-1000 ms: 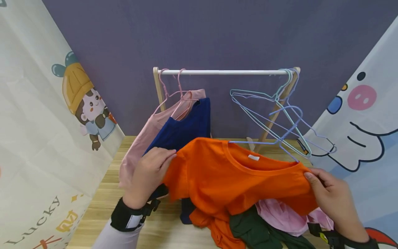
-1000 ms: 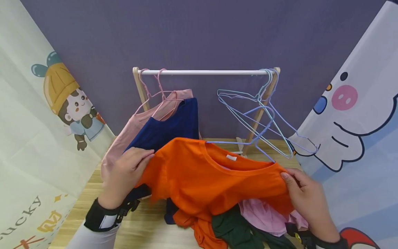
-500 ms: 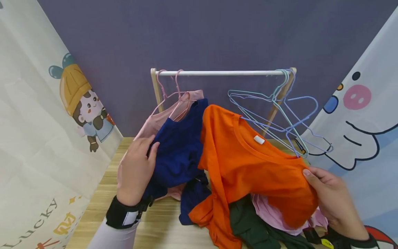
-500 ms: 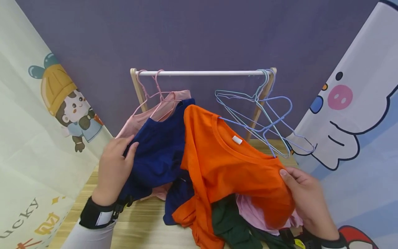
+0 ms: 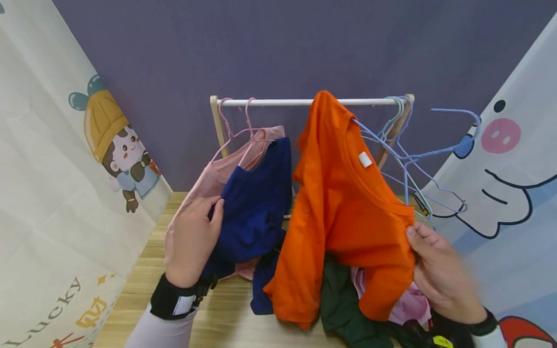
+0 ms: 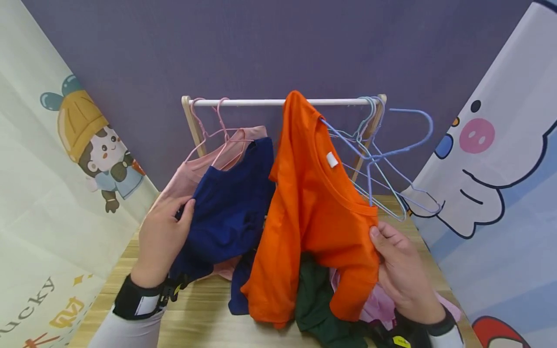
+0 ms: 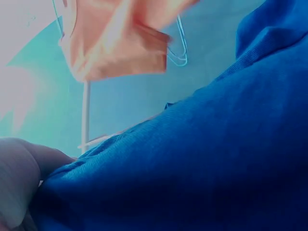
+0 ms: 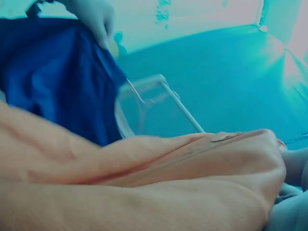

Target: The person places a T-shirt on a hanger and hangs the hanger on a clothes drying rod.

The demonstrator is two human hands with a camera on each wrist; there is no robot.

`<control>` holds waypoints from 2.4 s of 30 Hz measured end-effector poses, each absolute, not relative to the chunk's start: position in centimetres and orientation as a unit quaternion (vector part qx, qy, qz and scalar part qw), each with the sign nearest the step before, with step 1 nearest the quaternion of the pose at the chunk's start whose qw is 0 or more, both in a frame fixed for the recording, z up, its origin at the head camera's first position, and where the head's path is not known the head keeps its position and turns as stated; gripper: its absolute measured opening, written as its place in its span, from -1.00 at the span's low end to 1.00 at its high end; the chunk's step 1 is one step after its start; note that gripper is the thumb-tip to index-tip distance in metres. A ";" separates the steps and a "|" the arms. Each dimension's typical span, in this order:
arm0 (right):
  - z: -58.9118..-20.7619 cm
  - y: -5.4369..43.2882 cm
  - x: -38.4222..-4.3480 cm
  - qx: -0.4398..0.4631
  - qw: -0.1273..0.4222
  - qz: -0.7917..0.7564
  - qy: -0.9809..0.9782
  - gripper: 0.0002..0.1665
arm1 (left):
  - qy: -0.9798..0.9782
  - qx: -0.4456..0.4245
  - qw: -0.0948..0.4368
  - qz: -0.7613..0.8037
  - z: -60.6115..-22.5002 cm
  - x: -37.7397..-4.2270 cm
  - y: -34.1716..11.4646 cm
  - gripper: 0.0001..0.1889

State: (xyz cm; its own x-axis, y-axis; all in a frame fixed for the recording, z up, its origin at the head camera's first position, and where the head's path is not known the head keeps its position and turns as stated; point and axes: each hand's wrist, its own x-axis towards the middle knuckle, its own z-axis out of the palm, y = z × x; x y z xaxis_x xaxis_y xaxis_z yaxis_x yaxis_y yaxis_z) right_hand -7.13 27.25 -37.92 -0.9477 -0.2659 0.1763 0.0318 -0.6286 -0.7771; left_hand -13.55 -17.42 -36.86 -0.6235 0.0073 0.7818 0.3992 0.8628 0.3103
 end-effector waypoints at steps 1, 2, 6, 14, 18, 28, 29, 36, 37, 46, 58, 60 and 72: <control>-37.9 26.6 -7.2 -0.148 0.097 -0.891 0.418 -0.55 | -0.869 -0.115 0.419 -0.235 -36.9 -13.6 -17.4 -0.80; -37.9 26.0 -7.2 -0.157 0.108 -0.887 0.420 -0.56 | -0.868 -0.115 0.422 -0.234 -36.9 -13.6 -17.3 -0.80; -38.0 24.0 -7.2 -0.182 0.155 -0.880 0.410 -0.54 | -0.864 -0.117 0.428 -0.236 -37.0 -13.7 -17.3 -0.82; -37.6 21.2 -8.1 -0.155 0.183 -0.861 0.448 -0.60 | -0.865 -0.117 0.426 -0.238 -37.1 -13.8 -17.4 -0.82; -36.5 19.5 -8.9 -0.154 0.195 -0.845 0.472 -0.68 | -0.869 -0.113 0.423 -0.229 -37.1 -13.7 -17.3 -0.81; -32.4 14.6 -13.1 -0.117 0.198 -0.824 0.518 -0.82 | -0.871 -0.114 0.425 -0.220 -36.9 -13.8 -17.2 -0.80; -31.9 14.1 -13.6 -0.113 0.196 -0.819 0.527 -0.79 | -0.871 -0.114 0.423 -0.221 -36.8 -13.8 -17.2 -0.80; -29.2 10.3 -16.0 -0.084 0.183 -0.832 0.518 -0.73 | -0.874 -0.118 0.414 -0.225 -36.8 -13.8 -17.1 -0.80; -29.0 9.9 -16.3 -0.082 0.182 -0.836 0.511 -0.74 | -0.874 -0.119 0.414 -0.225 -36.8 -13.8 -17.1 -0.81; -29.4 6.5 -18.7 -0.069 0.182 -0.867 0.459 -0.86 | -0.878 -0.115 0.405 -0.228 -36.7 -13.7 -17.1 -0.79; -31.8 4.4 -20.1 -0.050 0.181 -0.874 0.448 -0.79 | -0.882 -0.112 0.398 -0.228 -36.6 -13.5 -17.2 -0.80; -32.1 4.2 -20.1 -0.055 0.184 -0.875 0.445 -0.78 | -0.883 -0.112 0.396 -0.226 -36.6 -13.5 -17.2 -0.79; -34.4 3.3 -20.3 -0.055 0.197 -0.862 0.464 -0.84 | -0.882 -0.119 0.391 -0.234 -36.5 -13.6 -17.3 -0.81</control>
